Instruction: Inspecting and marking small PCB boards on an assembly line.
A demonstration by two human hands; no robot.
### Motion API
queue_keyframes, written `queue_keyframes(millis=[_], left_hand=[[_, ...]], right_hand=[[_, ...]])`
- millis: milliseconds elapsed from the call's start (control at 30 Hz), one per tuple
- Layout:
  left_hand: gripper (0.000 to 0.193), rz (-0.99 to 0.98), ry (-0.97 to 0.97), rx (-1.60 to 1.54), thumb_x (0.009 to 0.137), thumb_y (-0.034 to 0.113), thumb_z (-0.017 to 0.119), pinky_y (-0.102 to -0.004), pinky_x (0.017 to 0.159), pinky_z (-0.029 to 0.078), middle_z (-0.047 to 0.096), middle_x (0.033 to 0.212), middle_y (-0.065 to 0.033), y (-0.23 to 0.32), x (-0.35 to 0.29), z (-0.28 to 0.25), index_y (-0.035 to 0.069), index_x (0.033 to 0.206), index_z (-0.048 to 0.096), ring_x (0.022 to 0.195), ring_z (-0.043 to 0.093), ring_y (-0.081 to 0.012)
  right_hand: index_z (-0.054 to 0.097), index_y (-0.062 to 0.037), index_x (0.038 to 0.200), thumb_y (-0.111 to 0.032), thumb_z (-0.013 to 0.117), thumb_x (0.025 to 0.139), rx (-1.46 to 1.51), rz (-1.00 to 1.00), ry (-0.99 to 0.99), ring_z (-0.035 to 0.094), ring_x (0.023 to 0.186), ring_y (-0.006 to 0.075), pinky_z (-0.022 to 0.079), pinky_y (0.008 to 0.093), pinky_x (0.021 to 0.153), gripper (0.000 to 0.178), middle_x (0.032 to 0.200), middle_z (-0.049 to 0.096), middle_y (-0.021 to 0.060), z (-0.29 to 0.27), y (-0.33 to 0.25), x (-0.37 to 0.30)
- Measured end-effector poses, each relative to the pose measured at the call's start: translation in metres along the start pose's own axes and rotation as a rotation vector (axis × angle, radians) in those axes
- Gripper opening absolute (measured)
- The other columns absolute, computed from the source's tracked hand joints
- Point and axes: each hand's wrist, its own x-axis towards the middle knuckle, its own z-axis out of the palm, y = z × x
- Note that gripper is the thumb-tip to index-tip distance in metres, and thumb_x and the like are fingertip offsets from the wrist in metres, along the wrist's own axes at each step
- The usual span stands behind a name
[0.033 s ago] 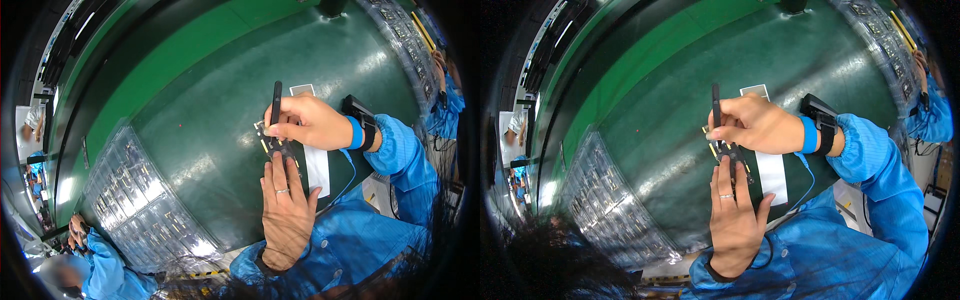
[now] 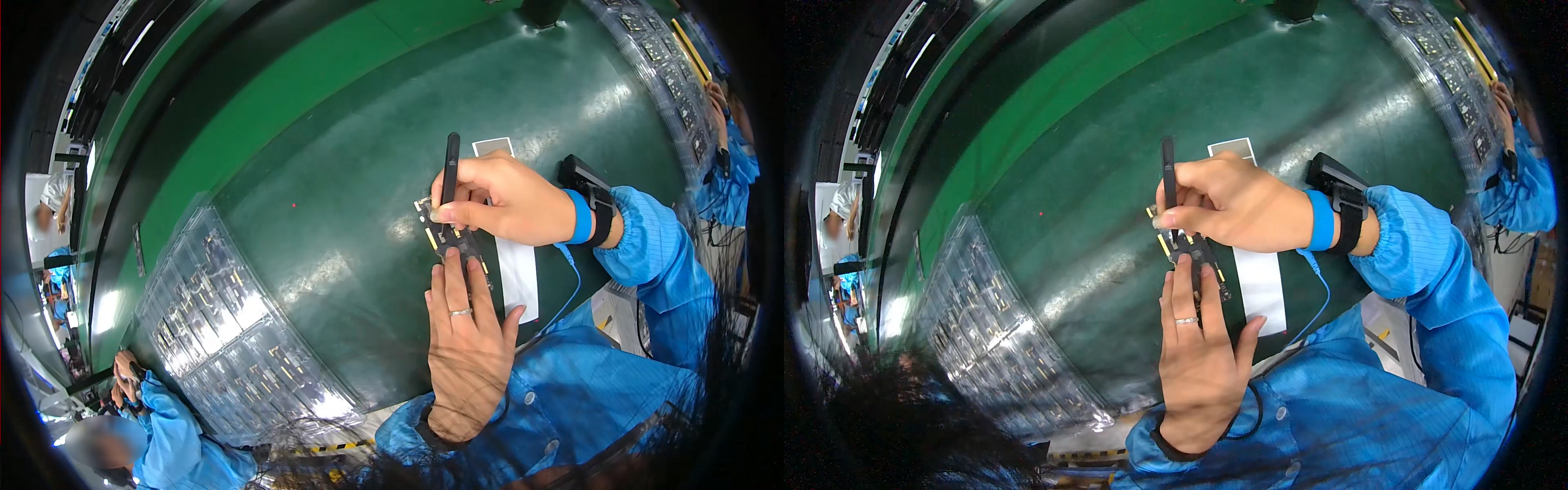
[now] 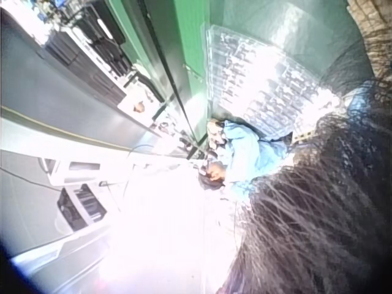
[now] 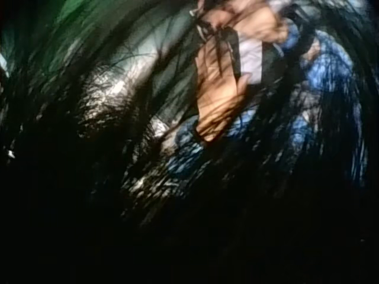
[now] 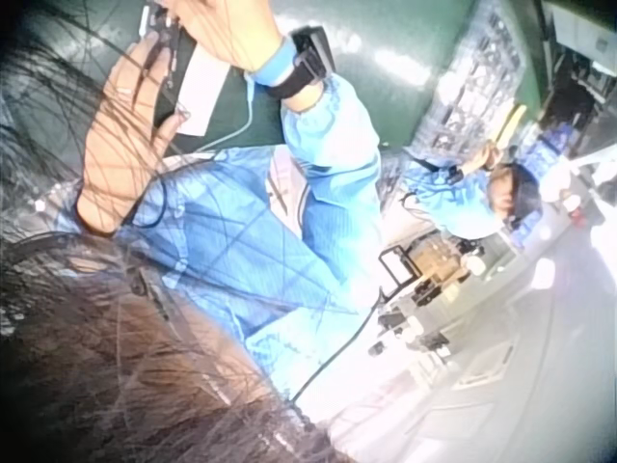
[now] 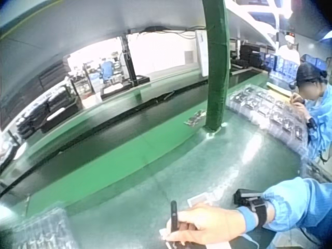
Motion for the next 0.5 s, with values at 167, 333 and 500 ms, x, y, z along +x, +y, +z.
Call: queue_keyframes(millis=[167, 333, 500], left_hand=[[0.077, -0.019, -0.013, 0.016, 0.091, 0.029, 0.078, -0.0577, 0.109, 0.047, 0.039, 0.153, -0.0366, -0.0012, -0.0003, 0.0005, -0.011, 0.147, 0.044, 0.133, 0.047, -0.0577], [0.076, -0.023, -0.014, 0.038, 0.091, 0.03, 0.077, -0.0572, 0.109, 0.047, 0.039, 0.154, -0.036, -0.0017, -0.0002, 0.0, -0.011, 0.146, 0.045, 0.133, 0.047, -0.0575], [0.08, -0.083, -0.01, 0.055, 0.088, 0.035, 0.08, -0.0531, 0.105, 0.049, 0.042, 0.154, -0.0316, 0.0044, 0.0075, -0.0044, -0.008, 0.147, 0.046, 0.131, 0.052, -0.0488]], right_hand=[[0.065, -0.0008, 0.109, -0.009, 0.069, 0.101, -0.054, -0.092, -0.009, 0.071, 0.074, 0.0155, 0.057, 0.0296, 0.065, 0.012, 0.086, 0.074, 0.0077, 0.0022, 0.0089, 0.0036], [0.065, -0.0008, 0.109, -0.009, 0.07, 0.1, -0.074, -0.087, -0.016, 0.071, 0.074, 0.016, 0.057, 0.0299, 0.065, 0.013, 0.086, 0.074, 0.0079, 0.003, 0.008, 0.0052], [0.065, -0.0008, 0.11, -0.009, 0.07, 0.1, -0.084, -0.098, -0.012, 0.072, 0.074, 0.0162, 0.057, 0.0301, 0.065, 0.013, 0.086, 0.075, 0.0083, 0.0036, 0.0091, 0.0033]])
